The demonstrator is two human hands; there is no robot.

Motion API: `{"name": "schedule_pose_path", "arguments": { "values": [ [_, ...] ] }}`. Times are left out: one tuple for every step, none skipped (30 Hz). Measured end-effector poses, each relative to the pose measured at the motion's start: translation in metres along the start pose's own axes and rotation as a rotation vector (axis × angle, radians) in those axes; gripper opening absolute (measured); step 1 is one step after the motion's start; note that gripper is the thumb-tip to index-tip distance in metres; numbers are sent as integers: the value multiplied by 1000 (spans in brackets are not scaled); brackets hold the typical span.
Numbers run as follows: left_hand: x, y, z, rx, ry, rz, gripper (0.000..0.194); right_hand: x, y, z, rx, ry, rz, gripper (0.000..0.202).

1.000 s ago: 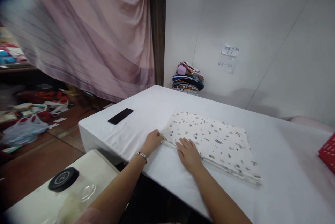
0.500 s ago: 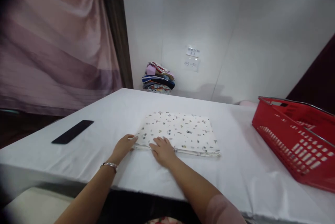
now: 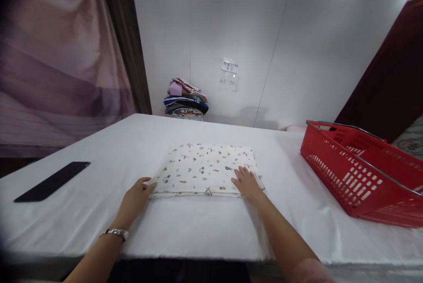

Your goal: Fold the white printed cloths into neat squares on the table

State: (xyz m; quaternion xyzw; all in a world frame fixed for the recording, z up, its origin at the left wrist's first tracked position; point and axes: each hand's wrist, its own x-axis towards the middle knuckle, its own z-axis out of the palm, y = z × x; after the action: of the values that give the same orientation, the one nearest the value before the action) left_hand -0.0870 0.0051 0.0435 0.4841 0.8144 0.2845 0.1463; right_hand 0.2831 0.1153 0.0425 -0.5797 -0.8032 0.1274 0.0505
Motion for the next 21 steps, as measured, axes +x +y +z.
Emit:
{"name": "schedule_pose_path", "arguments": {
  "values": [
    [-1,1,0,29,-4,3,45,-2,7,2,-27,-15,11,58],
    [-2,2,-1,67,-11,4,45,-4,11,4,-49,-20,8,58],
    [-2,2,-2,115,-19,5,44,-6,13,6,-66,-22,3,59],
    [-2,2,-4,167,-30,6,44,-7,14,7,-77,-28,0,59],
    [-2,3,-5,219,-45,7,43,-8,13,7,-79,-39,0,59],
    [-1,4,-7,270,-56,14,41,-7,12,6,-75,-58,0,59],
    [0,7,-9,321,-57,30,39,-5,10,4,-67,-77,-3,60],
    [3,10,-11,368,-47,58,37,-1,9,1,-64,-89,-6,61],
    [6,16,-12,407,-29,100,36,4,7,-3,-69,-91,-8,61],
    [11,22,-12,435,-6,153,36,11,6,-7,-81,-81,-12,61],
    [16,29,-11,447,20,218,37,20,5,-11,-98,-61,-15,60],
    [23,37,-9,444,43,290,38,30,4,-14,-116,-36,-19,60],
    [29,44,-6,431,60,361,39,40,3,-17,-133,-6,-27,59],
    [35,49,-1,419,74,421,41,49,4,-19,-152,23,-33,59],
    [41,52,6,417,79,455,43,58,7,-19,-175,47,-33,58],
    [46,53,12,424,72,458,46,66,11,-19,-204,67,-20,58],
    [50,51,20,436,53,437,49,72,16,-16,-237,79,-1,56],
    [52,47,26,446,26,402,51,77,23,-13,-269,82,23,54],
    [54,43,32,450,1,366,53,80,30,-9,-294,81,47,53],
    [55,37,37,446,-18,340,54,82,37,-5,-309,78,64,52],
    [55,33,41,438,-27,327,55,83,43,-1,-316,78,73,51]
  ]
}}
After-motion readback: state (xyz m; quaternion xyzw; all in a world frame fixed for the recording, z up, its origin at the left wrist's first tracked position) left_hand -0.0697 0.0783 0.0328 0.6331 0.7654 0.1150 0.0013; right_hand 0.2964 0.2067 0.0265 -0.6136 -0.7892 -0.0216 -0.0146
